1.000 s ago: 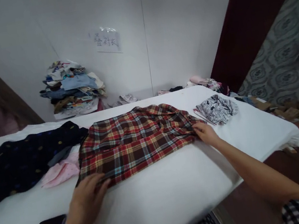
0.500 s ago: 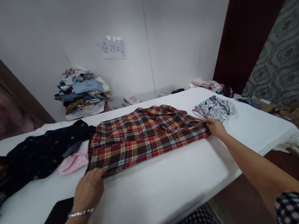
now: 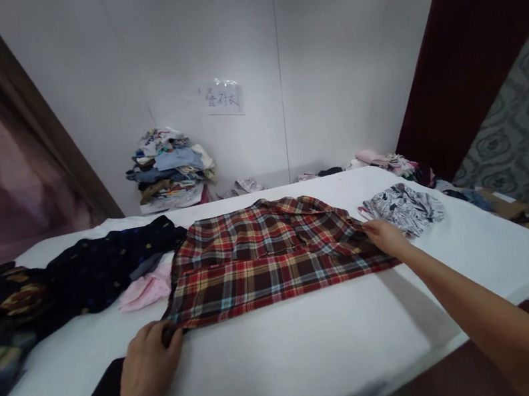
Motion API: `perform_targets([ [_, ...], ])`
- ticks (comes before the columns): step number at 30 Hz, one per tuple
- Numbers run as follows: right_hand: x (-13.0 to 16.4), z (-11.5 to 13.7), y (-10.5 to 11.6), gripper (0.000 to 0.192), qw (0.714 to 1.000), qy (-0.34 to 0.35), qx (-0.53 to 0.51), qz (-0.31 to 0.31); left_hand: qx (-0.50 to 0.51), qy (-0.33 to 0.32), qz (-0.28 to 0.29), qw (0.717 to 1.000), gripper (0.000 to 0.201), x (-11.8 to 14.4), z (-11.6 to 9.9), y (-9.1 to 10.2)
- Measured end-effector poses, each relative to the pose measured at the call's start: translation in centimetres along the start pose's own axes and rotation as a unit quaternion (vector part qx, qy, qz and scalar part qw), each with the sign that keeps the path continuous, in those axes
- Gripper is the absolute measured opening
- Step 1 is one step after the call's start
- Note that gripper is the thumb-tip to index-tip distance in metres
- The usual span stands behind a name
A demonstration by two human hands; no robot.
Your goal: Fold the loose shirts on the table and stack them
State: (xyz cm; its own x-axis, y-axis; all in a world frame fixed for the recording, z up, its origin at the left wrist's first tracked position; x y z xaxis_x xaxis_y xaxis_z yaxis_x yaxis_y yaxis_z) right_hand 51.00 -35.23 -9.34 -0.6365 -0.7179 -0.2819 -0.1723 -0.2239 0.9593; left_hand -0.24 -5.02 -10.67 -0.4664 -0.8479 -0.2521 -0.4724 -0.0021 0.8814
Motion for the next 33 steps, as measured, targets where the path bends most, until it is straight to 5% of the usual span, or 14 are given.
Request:
perform_targets([
  [5, -5.9, 8.1, -0.5, 0.036, 0.993, 0.110, 0.005, -0.033, -0.028, 0.050, -0.029, 0.998, 0.043, 0.7, -0.2, 0.3],
  [10, -11.1, 12.2, -4.1, 0.043, 0.997, 0.056, 0.051, 0.019, -0.007, 0.039, -0.021, 0.999, 0.037, 0.2, 0.2, -1.3],
  [16, -15.1, 11.5, -6.3, 0.029, 0.999, 0.003, -0.013, 0.038, 0.033, -0.065, -0.113, 0.991, 0.046, -0.3, 1.0, 0.0],
  [22, -16.6, 9.4, -4.9, 0.036, 0.992, -0.007, -0.121, 0.033, -0.059, -0.054, -0.114, 0.990, 0.044, -1.3, 2.5, 1.5],
  [25, -16.3, 10.1, -2.9, 0.035, 0.987, 0.008, -0.157, 0.024, 0.026, -0.109, -0.149, 0.982, 0.040, -2.2, -0.4, 1.7],
  [28, -14.1, 12.7, 0.5, 0.033, 0.975, 0.064, -0.213, -0.005, 0.135, -0.192, -0.118, 0.965, 0.033, -2.7, -5.9, 1.1],
  [31, -8.3, 16.8, 3.8, 0.031, 0.951, 0.198, -0.236, -0.037, 0.199, -0.240, -0.081, 0.947, 0.027, -2.8, -12.1, 0.1],
  [33, -2.9, 19.3, 4.6, 0.026, 0.941, 0.283, -0.185, -0.031, 0.288, -0.193, -0.012, 0.938, 0.025, -3.1, -15.1, -1.6],
])
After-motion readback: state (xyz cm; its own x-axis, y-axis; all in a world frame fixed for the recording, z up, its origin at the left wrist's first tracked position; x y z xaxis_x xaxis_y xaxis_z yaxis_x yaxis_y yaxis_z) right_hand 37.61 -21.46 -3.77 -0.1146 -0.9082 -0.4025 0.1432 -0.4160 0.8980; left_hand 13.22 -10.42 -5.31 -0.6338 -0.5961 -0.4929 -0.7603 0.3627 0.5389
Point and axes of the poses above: each hand's wrist, its own x-axis away from the middle knuckle, its own y-axis out of the back of the hand, z = x × y, the point moved 6 cm from there along -x, towards the middle knuckle, and after that the axes turned 14 degrees about x, right-handed, at the moved point
